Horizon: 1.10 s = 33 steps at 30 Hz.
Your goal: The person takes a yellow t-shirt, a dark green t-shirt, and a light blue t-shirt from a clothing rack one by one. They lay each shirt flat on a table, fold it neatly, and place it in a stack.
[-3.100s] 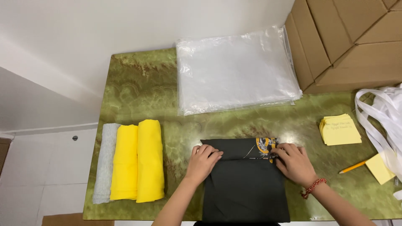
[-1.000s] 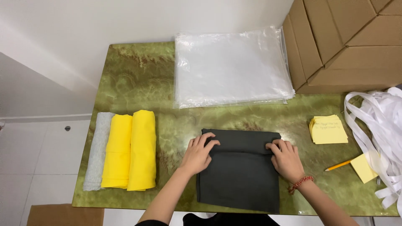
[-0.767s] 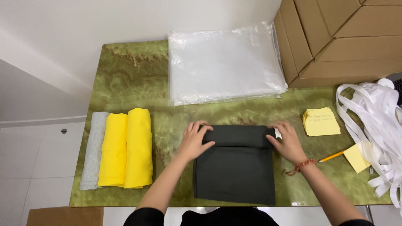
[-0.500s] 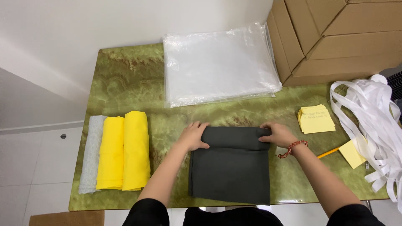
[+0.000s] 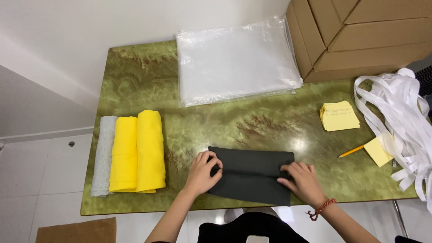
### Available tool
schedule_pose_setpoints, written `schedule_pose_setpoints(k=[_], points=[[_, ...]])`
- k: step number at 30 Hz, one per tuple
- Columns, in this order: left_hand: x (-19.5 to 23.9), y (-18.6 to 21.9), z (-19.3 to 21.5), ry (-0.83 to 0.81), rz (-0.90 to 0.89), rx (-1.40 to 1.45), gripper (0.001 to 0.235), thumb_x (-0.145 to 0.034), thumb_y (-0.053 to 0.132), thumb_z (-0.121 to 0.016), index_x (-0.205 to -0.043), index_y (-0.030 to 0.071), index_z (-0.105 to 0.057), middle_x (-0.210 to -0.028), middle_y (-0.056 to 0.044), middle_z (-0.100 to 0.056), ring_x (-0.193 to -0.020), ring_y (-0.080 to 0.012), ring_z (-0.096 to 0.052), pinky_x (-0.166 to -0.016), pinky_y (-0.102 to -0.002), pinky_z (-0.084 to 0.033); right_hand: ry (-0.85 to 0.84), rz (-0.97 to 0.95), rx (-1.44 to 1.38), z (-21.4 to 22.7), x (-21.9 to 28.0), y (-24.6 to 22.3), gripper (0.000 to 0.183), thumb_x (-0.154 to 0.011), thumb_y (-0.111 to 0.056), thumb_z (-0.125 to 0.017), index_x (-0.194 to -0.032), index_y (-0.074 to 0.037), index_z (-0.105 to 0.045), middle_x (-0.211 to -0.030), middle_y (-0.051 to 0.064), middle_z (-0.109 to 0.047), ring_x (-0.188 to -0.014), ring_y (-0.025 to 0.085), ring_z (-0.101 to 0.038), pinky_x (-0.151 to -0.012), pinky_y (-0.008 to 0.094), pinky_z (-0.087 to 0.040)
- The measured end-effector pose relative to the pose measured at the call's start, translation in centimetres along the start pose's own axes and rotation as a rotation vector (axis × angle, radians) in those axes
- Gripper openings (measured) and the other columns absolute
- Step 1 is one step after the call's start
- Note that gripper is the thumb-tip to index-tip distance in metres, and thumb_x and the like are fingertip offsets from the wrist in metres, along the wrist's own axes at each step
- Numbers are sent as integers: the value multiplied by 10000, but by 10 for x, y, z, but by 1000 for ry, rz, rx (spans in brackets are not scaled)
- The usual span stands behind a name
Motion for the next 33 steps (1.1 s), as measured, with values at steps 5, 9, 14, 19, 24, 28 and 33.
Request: schedule_pose_setpoints(k=[5, 9, 14, 19, 24, 28, 33], points=[[-14, 1, 22, -22, 65, -37, 309, -907, 314, -813, -1124, 190, -631, -1276, -62, -535, -1338, -329, -504, -1073, -551, -466, -17, -262, -284, 32, -36, 25, 529, -953, -342, -774, -1428, -163, -626, -1065, 78, -718, -1089, 298, -689, -1002, 423, -502], [-26, 2, 24, -279, 241, 70, 977, -840, 449, -869, -1618, 162, -351, -1672, -221, -258, -1587, -464, -182, -1223, -713, -265, -352, -408, -444, 6, -58, 39, 810, -829, -436, -876, -1547, -210, -577, -1469, 161, -659, -1392, 429, -583, -1177, 518, -453], [-37, -3, 0, -464, 304, 99, 1015, -847, 581, -790, -1674, 186, -355, -1730, -168, -297, -1640, -393, -162, -1284, -698, -128, -562, -475, -427, -12, -53, 31, 735, -761, -419, -947, -1410, -152, -728, -1348, 123, -782, -1341, 361, -671, -1149, 466, -486], [-46, -8, -25, -343, 82, -250, 835, -822, 426, -833, -1532, 186, -465, -1323, -85, -439, -1407, -326, -382, -1237, -636, -221, -324, -251, -89, 10, -56, 20, 447, -793, -344, -887, -1154, -267, -635, -1001, -84, -779, -1199, 197, -699, -1008, 344, -495], [-4, 22, -24, 8, -94, -438, 759, -760, 387, -913, -1343, 154, -485, -1307, -141, -451, -1317, -362, -471, -1155, -575, -355, -150, -146, 242, -10, -17, -1, 525, -776, -314, -880, -1175, -331, -538, -1118, -139, -613, -1185, 128, -586, -1000, 328, -446], [40, 38, -17, 121, -164, -240, 431, -983, 490, -710, -1253, 169, -610, -1412, -156, -495, -1438, -412, -443, -1184, -684, -275, 34, -118, 254, -27, 26, -14, 507, -740, -359, -874, -1146, -351, -571, -1078, -110, -543, -1127, 137, -570, -1009, 339, -445], [38, 26, -32, 134, -139, -211, 199, -1023, 385, -681, -1076, 196, -648, -1423, -72, -552, -1431, -361, -483, -1189, -685, -269, -16, -259, 12, -1, 28, -20, 318, -937, -615, -693, -1033, -312, -677, -1049, -101, -641, -1117, 128, -621, -1035, 346, -414]])
Point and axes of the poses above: each hand's wrist, its own x-axis away from the middle knuckle, its own z-axis out of the back of the hand, y = z × x, the point moved 9 cm from there along -x, towards the middle knuckle
